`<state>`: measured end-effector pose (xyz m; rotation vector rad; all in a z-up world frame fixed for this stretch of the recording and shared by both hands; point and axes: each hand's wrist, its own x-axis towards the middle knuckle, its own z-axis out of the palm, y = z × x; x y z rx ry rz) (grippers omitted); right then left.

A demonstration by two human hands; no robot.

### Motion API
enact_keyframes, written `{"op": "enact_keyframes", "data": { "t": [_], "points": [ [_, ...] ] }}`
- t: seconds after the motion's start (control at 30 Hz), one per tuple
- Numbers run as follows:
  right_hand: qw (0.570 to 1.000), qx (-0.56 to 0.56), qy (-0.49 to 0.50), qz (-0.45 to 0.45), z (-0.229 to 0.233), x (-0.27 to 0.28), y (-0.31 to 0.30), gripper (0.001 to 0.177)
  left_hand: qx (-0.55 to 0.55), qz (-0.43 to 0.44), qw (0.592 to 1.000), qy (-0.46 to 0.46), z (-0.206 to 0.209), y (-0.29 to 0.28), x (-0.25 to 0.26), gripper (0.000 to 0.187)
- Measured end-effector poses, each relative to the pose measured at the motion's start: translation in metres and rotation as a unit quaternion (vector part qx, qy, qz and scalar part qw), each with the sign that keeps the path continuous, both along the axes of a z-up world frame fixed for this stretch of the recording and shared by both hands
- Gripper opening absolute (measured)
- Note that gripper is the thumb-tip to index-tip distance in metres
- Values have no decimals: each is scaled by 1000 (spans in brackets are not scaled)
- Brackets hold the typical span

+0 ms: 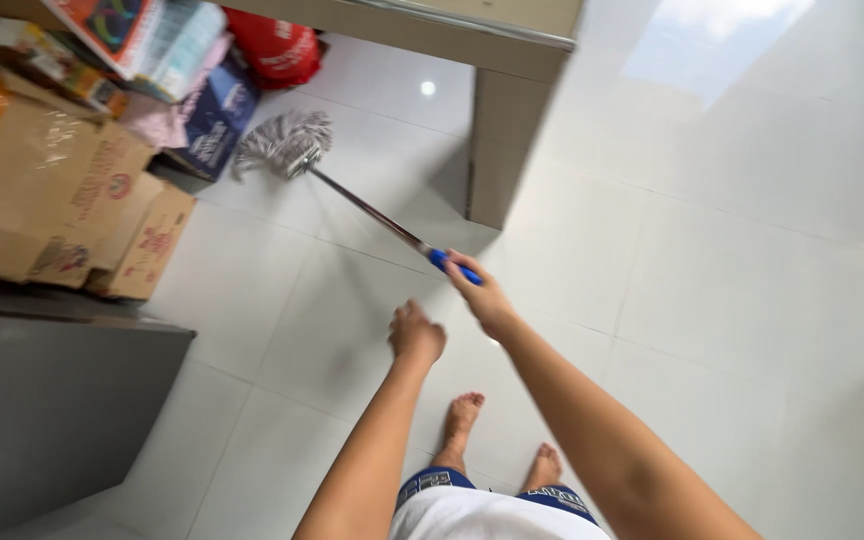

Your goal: Mopping the floor in a room and out onto a balcony.

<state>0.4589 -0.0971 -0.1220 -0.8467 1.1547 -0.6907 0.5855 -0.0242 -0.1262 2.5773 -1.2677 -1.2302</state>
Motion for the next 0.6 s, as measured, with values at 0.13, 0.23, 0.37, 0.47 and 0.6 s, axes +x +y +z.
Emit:
{"op": "enact_keyframes", "data": {
  "t": [0.13,0.23,0.37,0.47,0.6],
  "points": [
    [999,5,49,1,36,-174,31,32,-133,-110,984,-32,-23,-34,-107,82],
    [992,-104,64,22,98,-311,56,30,-181,-255,950,-19,-13,-57,-205,71],
    [974,-196,54,-102,200,-457,116,36,-296,-408,851,150,12,-43,-358,27],
    [945,-274,-33,-176,246,-543,162,41,-344,-402,792,303,63,-7,-453,13],
    [918,-327,-61,-215,222,-687,200,49,-277,-421,738,450,122,37,-539,18]
  ]
}}
